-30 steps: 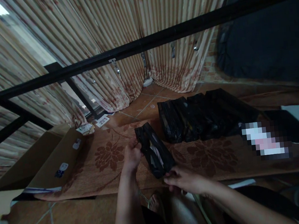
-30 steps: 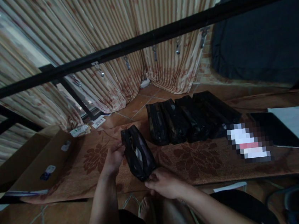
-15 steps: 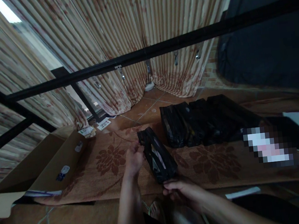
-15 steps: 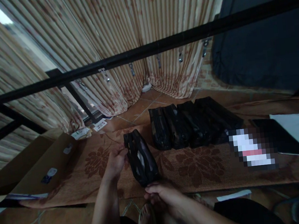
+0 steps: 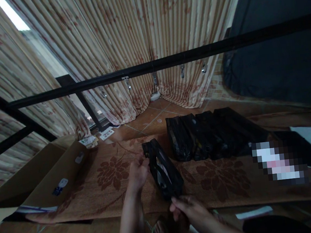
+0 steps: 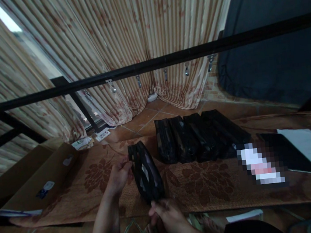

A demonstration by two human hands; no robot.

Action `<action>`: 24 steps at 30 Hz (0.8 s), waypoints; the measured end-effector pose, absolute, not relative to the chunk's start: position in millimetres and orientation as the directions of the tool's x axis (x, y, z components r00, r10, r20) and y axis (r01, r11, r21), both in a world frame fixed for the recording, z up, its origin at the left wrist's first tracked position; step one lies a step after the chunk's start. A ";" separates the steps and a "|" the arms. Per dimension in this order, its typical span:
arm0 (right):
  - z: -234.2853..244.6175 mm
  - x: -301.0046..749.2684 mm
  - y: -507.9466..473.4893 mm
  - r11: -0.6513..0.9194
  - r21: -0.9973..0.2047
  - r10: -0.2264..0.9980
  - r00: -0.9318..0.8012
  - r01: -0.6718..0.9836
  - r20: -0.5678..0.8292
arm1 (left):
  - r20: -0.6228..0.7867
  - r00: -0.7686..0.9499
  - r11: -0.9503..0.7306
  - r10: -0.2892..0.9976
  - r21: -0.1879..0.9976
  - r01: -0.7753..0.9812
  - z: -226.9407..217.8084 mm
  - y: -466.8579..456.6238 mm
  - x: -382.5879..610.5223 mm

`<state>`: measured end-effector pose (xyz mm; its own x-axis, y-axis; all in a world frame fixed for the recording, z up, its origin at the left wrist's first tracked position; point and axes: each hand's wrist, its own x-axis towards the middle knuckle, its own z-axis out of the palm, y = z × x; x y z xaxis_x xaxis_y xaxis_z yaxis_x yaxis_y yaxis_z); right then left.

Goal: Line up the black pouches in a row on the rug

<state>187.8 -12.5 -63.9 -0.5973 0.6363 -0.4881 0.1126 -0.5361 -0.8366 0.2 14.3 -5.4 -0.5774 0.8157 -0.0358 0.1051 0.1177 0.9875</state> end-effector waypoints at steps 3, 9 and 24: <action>-57.2 191.5 -16.9 -0.533 -0.841 0.657 -0.581 0.092 -0.481 | -0.058 -0.562 0.147 0.825 0.982 0.114 -4.8 14.7 0.8; -26.3 195.1 -12.8 -0.488 -0.869 0.666 -0.610 0.079 -0.430 | -0.055 -0.571 0.129 0.819 0.987 0.091 0.6 13.6 6.5; 14.3 189.2 14.6 -0.535 -0.838 0.672 -0.654 -0.103 -0.348 | -0.063 -0.486 0.074 0.871 0.997 0.004 -9.4 14.1 7.0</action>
